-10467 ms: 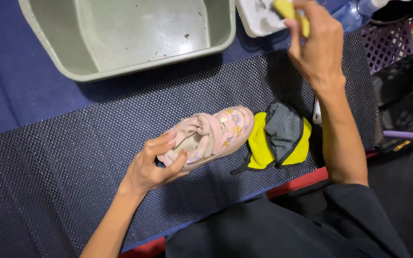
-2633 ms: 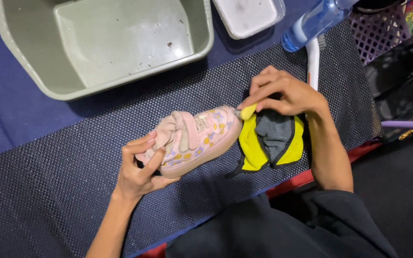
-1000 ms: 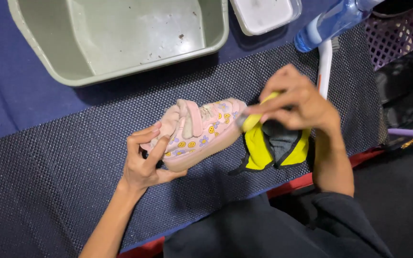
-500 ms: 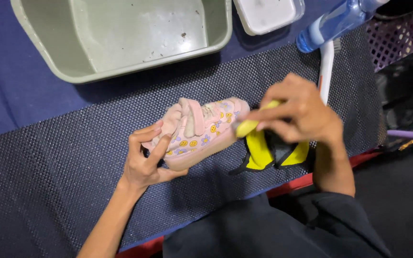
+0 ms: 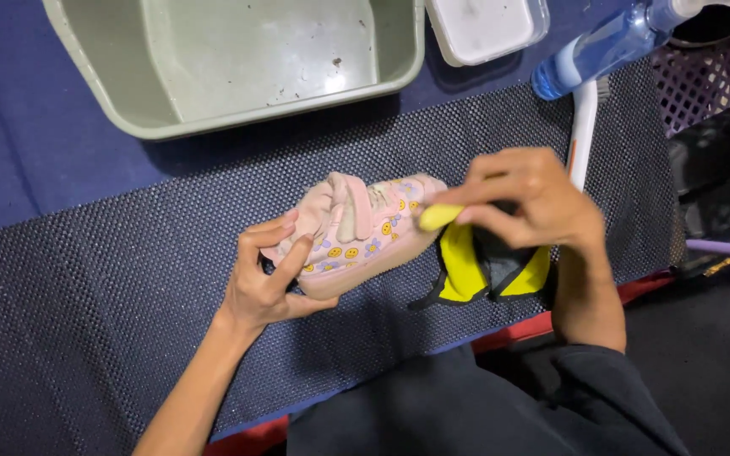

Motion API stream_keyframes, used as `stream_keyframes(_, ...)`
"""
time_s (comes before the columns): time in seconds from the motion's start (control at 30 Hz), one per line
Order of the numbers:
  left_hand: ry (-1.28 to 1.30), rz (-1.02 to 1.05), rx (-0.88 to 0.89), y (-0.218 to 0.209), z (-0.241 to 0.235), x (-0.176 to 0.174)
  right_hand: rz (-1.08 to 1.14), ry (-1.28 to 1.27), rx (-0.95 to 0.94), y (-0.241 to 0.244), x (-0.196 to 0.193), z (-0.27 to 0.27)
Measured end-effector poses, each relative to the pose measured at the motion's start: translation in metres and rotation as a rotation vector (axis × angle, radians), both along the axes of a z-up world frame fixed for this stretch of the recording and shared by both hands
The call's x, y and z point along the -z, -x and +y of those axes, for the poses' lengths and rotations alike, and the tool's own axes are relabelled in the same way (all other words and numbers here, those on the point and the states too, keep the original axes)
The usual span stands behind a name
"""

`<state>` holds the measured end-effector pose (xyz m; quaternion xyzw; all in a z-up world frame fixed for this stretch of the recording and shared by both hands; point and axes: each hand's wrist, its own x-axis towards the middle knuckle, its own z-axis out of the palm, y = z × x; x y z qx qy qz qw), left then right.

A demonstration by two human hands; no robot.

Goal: The person scrubs a pink sneaker with a yellow sponge, focusing on the upper fabric and laces. They hold the shoe steady with one hand while scrubbing with the other, occasionally dipping the sponge into a nearby container of water.

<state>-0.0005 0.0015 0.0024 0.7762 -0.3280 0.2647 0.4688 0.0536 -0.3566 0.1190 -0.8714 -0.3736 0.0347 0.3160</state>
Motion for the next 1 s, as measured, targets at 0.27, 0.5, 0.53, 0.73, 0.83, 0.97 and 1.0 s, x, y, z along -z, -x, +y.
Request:
stream_keyframes(0.27,0.009,-0.008,0.004,0.001,-0.001,0.002,0.016,0.075,-0.014,0.001,-0.022,0.020)
stream_keyframes(0.5,0.011,-0.022,0.013,0.001,-0.002,0.000,0.037,0.121,-0.025,0.006,-0.033,0.029)
stream_keyframes(0.53,0.011,-0.021,0.014,0.001,-0.003,0.001,0.038,0.121,-0.024,0.003,-0.032,0.024)
stream_keyframes(0.73,0.018,-0.014,0.012,0.001,-0.002,0.002,-0.001,0.112,-0.011,-0.002,-0.029,0.022)
stream_keyframes(0.83,0.014,-0.020,0.007,0.001,-0.003,0.001,-0.020,0.143,-0.085,0.002,-0.016,0.023)
stream_keyframes(0.97,0.017,-0.008,-0.011,0.000,-0.003,-0.001,-0.053,0.080,-0.045,0.002,-0.008,0.027)
stream_keyframes(1.0,0.023,0.000,-0.009,0.000,-0.003,0.000,-0.070,0.072,-0.061,0.007,-0.003,0.035)
